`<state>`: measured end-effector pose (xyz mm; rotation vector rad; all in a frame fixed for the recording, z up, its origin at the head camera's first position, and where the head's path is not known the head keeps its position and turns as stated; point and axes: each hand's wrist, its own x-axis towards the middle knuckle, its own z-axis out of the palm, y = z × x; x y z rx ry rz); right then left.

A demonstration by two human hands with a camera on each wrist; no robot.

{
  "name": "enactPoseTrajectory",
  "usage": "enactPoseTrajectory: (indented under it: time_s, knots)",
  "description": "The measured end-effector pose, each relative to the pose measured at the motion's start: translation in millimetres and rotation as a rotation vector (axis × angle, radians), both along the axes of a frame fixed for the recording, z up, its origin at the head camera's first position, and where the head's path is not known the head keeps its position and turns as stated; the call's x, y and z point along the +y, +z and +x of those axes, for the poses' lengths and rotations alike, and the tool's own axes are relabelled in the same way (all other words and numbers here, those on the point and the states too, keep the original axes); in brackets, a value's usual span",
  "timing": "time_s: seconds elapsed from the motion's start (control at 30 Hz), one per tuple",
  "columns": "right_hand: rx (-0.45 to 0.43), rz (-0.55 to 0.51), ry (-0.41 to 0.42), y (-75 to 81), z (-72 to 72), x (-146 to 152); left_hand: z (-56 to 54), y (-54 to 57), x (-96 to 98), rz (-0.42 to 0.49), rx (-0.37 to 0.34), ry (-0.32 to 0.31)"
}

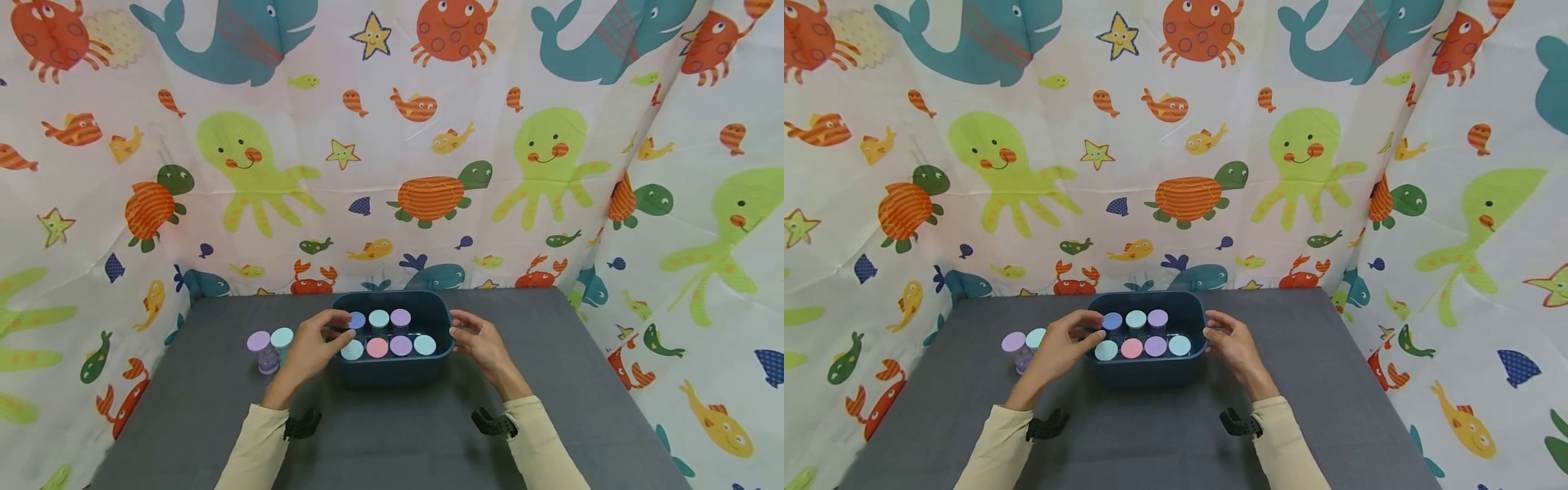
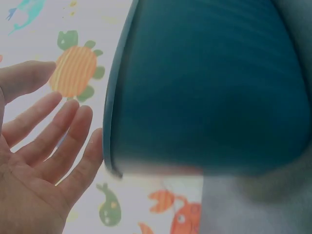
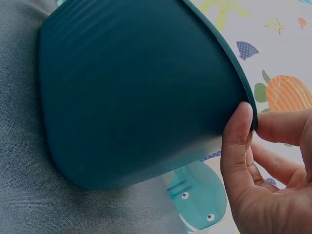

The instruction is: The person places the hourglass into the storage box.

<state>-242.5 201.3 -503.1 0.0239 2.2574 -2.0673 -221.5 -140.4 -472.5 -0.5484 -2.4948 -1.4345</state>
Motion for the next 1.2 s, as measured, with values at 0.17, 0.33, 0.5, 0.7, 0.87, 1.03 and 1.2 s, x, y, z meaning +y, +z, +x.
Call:
enactPoseTrajectory:
  time_s: [0.17,0.33,0.5,0.7,0.87,1.03,1.2]
  knots:
    - [0.012,0.009,0.001,1.0,-0.2,2.7,7.4,-1.9,-18.8,0.030,0.017,0.031]
    - [0.026,0.008,0.018,1.1,-1.3,3.4,13.0,-3.0,-35.6,0.025,0.034,0.079]
    - [0.029,0.011,0.005,0.7,-1.4,3.7,17.7,-0.6,-49.6,0.001,0.047,0.131]
    - [0.010,0.014,-0.001,1.4,-1.5,3.0,21.1,-1.7,-65.8,-0.037,0.072,0.194]
    - [0.004,0.012,-0.006,1.5,-1.5,2.5,23.9,-8.0,-80.3,-0.046,0.079,0.242]
    - [0.002,0.011,0.003,1.2,-1.9,1.8,27.8,-15.3,-91.6,-0.057,0.080,0.299]
    - [0.006,0.013,0.005,-0.3,-0.9,2.2,29.5,-19.7,-101.0,-0.052,0.083,0.349]
